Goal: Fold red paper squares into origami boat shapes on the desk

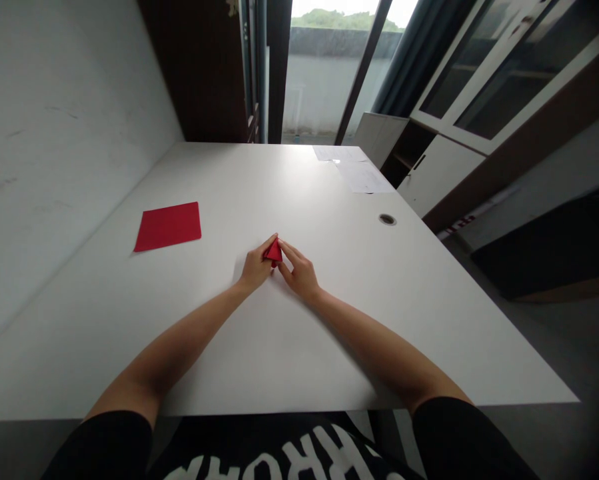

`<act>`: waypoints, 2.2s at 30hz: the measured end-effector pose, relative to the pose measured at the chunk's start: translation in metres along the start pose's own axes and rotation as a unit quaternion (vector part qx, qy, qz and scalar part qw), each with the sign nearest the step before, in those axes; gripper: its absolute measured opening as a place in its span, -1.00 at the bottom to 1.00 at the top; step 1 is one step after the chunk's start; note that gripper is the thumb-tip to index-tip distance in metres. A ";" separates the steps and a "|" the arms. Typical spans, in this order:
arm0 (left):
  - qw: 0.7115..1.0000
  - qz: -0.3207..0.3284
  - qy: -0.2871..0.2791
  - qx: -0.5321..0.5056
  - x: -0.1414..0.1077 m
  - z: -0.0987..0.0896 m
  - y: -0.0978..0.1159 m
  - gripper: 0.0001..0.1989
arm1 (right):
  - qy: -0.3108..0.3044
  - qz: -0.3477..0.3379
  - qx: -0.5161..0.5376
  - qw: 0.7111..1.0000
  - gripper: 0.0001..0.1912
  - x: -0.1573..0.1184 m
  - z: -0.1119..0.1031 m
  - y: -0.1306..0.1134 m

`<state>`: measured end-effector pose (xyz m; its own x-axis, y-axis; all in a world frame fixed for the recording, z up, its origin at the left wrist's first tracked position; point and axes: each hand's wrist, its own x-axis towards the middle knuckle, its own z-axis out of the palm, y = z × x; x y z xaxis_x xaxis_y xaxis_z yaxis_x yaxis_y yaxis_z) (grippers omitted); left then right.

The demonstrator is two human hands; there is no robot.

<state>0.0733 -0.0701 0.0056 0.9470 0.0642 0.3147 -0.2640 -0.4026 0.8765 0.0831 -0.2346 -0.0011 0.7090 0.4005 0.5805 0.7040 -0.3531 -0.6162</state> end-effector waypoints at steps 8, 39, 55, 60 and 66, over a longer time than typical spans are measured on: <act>1.000 0.008 -0.007 0.020 -0.001 -0.004 -0.003 -0.40 | 0.027 0.054 0.049 0.997 -0.56 0.001 -0.002 0.008; 0.942 -0.074 -0.246 -0.215 0.008 -0.036 -0.005 -0.43 | -0.116 0.259 0.447 0.848 -0.61 0.014 -0.044 0.041; 0.952 -0.138 -0.124 -0.243 0.006 -0.016 -0.016 -0.60 | -0.041 0.172 0.328 0.928 -0.38 0.008 -0.023 0.039; 0.959 -0.129 -0.071 -0.242 0.006 -0.012 -0.016 -0.65 | -0.050 0.212 0.294 0.931 -0.38 0.007 -0.019 0.041; 0.965 -0.114 -0.059 -0.228 0.005 -0.011 -0.016 -0.69 | -0.072 0.195 0.252 0.945 -0.70 0.006 -0.020 0.038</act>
<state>0.0803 -0.0534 -0.0027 0.9971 -0.0118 0.0751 -0.0744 0.0550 0.9957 0.1153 -0.2628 -0.0101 0.8713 0.4476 0.2010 0.2554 -0.0640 -0.9647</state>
